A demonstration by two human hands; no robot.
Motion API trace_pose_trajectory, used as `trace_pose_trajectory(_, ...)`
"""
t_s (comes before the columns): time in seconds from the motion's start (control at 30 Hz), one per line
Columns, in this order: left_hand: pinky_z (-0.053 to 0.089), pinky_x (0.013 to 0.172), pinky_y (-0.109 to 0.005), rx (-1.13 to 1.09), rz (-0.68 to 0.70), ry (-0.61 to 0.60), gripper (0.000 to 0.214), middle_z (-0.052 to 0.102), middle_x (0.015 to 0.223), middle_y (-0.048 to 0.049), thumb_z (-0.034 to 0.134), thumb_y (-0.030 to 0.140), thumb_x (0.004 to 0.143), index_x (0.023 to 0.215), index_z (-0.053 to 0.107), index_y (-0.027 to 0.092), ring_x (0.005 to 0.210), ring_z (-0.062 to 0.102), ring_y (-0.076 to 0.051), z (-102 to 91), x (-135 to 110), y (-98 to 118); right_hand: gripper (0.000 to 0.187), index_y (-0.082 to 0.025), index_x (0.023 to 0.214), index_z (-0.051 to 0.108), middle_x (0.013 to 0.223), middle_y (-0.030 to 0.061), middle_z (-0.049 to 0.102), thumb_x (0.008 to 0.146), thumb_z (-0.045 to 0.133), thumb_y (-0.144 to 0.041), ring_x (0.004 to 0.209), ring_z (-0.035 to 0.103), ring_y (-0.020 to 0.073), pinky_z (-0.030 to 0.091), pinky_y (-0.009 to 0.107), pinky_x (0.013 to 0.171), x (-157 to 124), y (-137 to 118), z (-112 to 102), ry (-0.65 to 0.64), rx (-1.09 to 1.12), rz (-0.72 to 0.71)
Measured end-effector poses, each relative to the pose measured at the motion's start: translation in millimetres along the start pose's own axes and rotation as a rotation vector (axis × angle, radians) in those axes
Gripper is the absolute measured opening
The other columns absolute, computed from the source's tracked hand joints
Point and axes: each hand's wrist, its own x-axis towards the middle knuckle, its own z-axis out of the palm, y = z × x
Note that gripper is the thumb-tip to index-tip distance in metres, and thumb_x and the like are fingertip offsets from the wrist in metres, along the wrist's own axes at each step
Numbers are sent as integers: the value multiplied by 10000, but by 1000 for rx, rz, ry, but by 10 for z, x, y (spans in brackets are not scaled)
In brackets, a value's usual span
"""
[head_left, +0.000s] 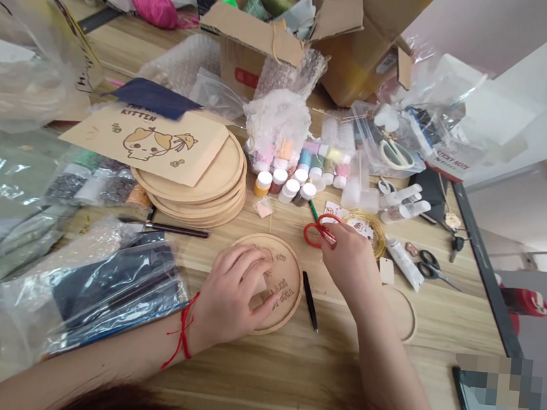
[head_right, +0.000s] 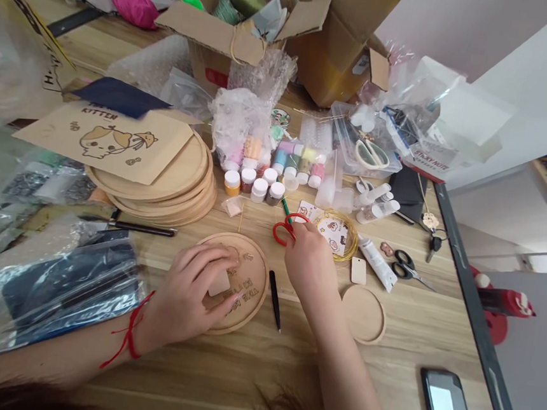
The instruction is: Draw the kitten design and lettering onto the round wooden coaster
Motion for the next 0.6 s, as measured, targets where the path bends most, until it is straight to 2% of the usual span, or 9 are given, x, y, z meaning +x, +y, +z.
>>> trace_pose_trajectory(0.07,432,889,-486,81,-67,-36,357,645,1136,-125,673,378,810,1079,621,150,1048,552,-311,-3,-19,21,198,-166,963,687,962,117,719,844,533,-125,800,657,253,434,331,668,-32,-31,-64,16,-19,9)
trace_pose_trajectory(0.17,400,803,-478,208,-133,-94,469,609,1156,-152,701,465,776,1099,603,139,969,529,-329,-4,-52,34,138,-183,928,672,895,94,716,862,559,-228,725,648,247,429,337,637,-174,-53,-193,28,-34,69)
trace_pose_trajectory(0.27,373,789,-467,288,-141,-107,521,582,1169,-168,685,504,788,1133,583,127,959,509,-334,-4,-68,36,114,-201,892,629,889,66,704,825,619,-293,689,642,222,438,333,640,-449,-19,-246,-92,23,79)
trace_pose_trajectory(0.37,358,791,-458,313,-134,-102,500,574,1160,-169,646,494,829,1155,569,122,960,500,-331,-5,-69,37,217,-191,975,571,959,89,688,782,642,-262,743,648,230,454,342,667,-753,39,-153,-246,49,70)
trace_pose_trajectory(0.43,354,787,-451,315,-127,-97,473,574,1149,-169,627,481,851,1152,566,120,953,499,-327,-3,-69,36,211,-183,986,532,979,103,673,786,600,-205,727,642,214,463,342,674,-893,63,-52,-325,90,90)
trace_pose_trajectory(0.6,358,769,-434,319,-126,-66,474,583,1139,-165,646,504,848,1127,568,128,949,504,-324,19,-73,19,196,-195,947,489,855,54,637,769,539,-130,740,620,200,477,341,699,-942,93,53,-345,209,159)
